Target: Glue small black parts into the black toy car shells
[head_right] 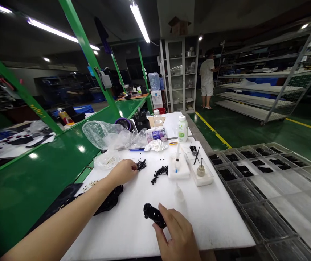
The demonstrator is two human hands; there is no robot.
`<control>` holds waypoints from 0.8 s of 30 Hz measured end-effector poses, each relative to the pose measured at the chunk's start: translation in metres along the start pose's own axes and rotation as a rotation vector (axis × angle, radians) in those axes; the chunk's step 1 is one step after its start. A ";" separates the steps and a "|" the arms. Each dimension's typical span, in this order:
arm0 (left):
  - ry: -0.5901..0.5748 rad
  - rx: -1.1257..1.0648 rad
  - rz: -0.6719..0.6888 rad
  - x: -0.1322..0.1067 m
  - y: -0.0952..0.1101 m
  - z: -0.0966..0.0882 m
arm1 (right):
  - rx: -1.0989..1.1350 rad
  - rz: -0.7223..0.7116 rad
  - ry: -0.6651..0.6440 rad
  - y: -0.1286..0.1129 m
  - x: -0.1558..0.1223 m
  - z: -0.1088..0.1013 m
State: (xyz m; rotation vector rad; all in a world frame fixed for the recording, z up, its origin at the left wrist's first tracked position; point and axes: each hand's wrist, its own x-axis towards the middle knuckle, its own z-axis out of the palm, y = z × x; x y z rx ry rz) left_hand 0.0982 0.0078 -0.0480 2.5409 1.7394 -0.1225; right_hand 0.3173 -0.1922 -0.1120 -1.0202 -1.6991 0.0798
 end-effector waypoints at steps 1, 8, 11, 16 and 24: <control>-0.002 0.008 0.007 0.000 0.002 0.001 | -0.004 -0.005 0.006 -0.001 0.001 0.000; -0.004 0.047 0.076 -0.010 -0.001 0.000 | -0.041 0.006 0.014 0.000 -0.003 0.000; -0.013 0.052 0.123 -0.013 -0.010 -0.008 | -0.058 0.017 -0.003 0.002 -0.007 0.001; 0.026 0.021 0.212 -0.034 -0.004 -0.029 | -0.074 0.019 -0.021 0.001 -0.007 -0.001; 0.159 -0.161 0.284 -0.153 0.038 0.019 | -0.073 0.017 -0.054 -0.003 -0.003 -0.007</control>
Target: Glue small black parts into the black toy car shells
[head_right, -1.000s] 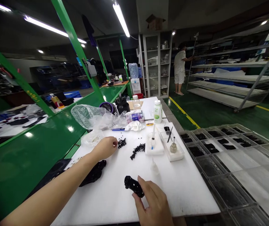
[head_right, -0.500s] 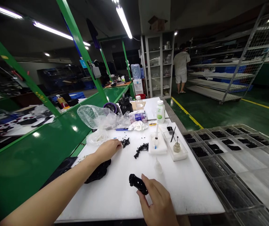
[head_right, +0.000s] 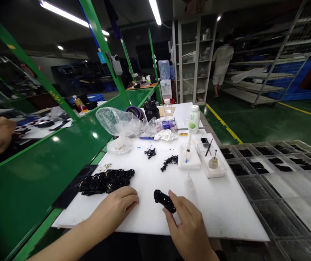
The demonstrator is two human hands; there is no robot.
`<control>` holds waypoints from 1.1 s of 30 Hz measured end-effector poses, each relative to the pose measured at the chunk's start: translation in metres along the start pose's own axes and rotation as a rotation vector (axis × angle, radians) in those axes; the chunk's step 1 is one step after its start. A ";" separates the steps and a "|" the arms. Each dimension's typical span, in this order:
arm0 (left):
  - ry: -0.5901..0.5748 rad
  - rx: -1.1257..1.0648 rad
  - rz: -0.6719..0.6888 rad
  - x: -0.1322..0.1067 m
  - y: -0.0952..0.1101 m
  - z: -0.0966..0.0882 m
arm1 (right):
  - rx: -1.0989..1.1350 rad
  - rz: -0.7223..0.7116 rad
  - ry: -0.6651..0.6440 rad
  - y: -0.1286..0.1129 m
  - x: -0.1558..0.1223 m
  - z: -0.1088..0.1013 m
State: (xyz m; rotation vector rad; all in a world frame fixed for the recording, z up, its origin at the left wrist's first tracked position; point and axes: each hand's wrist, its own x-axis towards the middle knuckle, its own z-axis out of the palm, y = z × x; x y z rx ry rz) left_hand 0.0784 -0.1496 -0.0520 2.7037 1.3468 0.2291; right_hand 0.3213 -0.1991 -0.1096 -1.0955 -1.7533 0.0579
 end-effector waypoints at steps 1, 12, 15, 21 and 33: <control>0.047 -0.051 -0.023 -0.011 0.003 0.007 | 0.001 -0.004 -0.007 0.000 0.000 0.000; 0.323 -0.285 -0.579 -0.025 0.035 0.024 | 0.013 0.021 -0.037 -0.004 0.002 -0.003; 0.333 -0.258 -0.569 -0.019 0.039 0.025 | 0.017 0.034 -0.043 -0.004 0.001 -0.003; 0.319 -0.229 -0.463 -0.019 0.034 0.027 | 0.026 0.035 -0.061 -0.003 0.000 -0.003; 0.209 -0.338 -0.426 -0.020 0.035 0.018 | 0.030 0.037 -0.063 -0.003 0.000 -0.004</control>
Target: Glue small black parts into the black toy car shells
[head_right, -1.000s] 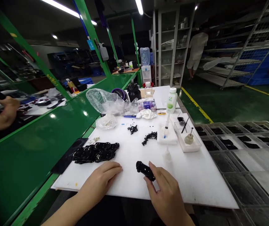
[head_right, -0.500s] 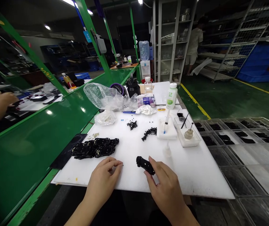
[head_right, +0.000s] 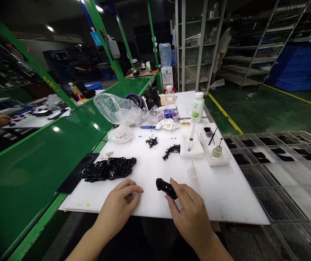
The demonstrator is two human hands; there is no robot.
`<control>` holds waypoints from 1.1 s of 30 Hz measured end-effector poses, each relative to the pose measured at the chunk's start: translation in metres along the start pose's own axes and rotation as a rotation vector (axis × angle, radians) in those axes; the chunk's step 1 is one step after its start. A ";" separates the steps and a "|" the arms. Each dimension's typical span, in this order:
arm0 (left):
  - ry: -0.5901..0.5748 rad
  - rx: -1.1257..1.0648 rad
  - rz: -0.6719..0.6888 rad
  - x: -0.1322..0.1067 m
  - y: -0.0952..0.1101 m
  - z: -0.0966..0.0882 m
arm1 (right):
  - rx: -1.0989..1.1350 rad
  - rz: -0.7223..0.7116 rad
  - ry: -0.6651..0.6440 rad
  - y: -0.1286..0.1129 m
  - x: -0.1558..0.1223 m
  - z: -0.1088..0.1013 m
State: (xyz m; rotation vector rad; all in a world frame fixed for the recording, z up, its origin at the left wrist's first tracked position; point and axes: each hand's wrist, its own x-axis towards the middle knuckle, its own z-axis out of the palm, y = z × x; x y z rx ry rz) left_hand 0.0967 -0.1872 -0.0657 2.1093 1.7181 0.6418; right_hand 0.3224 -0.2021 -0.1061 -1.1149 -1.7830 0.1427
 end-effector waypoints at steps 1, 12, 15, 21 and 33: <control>0.002 0.000 0.025 -0.001 -0.001 -0.001 | 0.002 0.000 -0.001 0.000 0.000 0.000; 0.137 0.114 0.127 -0.004 -0.001 0.009 | 0.011 -0.003 0.001 -0.001 0.001 -0.001; 0.120 0.179 0.263 -0.007 -0.001 0.008 | 0.006 -0.001 0.000 -0.001 0.001 -0.001; 0.078 0.153 0.388 -0.018 -0.006 0.001 | -0.003 -0.011 -0.006 0.000 0.001 -0.001; 0.132 0.029 0.031 -0.016 -0.003 0.008 | -0.013 -0.018 -0.002 -0.001 0.001 -0.002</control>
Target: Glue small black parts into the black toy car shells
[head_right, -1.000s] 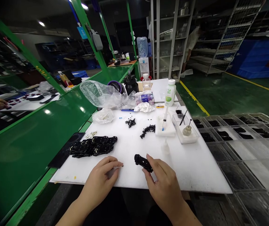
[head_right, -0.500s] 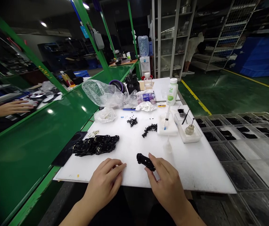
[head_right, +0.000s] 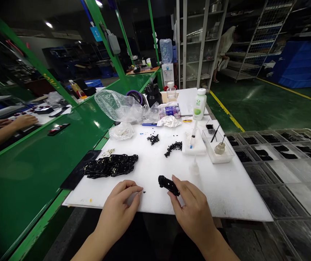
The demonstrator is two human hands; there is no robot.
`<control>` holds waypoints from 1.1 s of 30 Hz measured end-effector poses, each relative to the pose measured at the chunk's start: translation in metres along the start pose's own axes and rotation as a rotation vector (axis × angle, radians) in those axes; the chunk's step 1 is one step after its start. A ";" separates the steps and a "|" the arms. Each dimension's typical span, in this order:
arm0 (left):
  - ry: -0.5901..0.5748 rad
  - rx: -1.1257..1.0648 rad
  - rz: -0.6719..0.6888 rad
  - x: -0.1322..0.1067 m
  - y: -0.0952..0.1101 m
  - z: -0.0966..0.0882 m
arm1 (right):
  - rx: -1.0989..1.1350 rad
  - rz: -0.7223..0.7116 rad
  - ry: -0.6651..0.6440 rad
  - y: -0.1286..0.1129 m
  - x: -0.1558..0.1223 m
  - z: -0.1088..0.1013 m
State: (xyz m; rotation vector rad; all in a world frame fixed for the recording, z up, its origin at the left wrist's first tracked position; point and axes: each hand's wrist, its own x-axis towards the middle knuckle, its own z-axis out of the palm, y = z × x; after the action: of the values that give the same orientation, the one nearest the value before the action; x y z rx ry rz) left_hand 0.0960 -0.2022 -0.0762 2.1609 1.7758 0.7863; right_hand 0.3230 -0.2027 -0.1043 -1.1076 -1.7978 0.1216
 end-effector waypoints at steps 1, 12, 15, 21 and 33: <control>0.019 0.021 0.018 0.000 0.001 0.001 | -0.002 0.002 0.001 0.000 0.000 0.000; -0.009 0.114 0.084 0.007 0.014 0.005 | 0.030 0.012 -0.013 0.000 0.000 0.001; -0.094 0.119 -0.004 0.010 0.019 0.004 | 0.031 0.018 -0.001 0.000 0.000 0.001; -0.203 0.378 0.261 0.013 0.026 0.002 | 0.049 0.031 -0.012 -0.001 0.000 -0.001; -0.096 0.122 0.060 0.010 0.024 0.011 | 0.053 0.026 0.015 0.000 0.001 0.000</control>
State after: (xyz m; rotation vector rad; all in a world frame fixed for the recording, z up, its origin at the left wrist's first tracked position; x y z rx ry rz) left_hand 0.1230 -0.1966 -0.0705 2.2971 1.7612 0.5904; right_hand 0.3230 -0.2022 -0.1031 -1.0924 -1.7574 0.1747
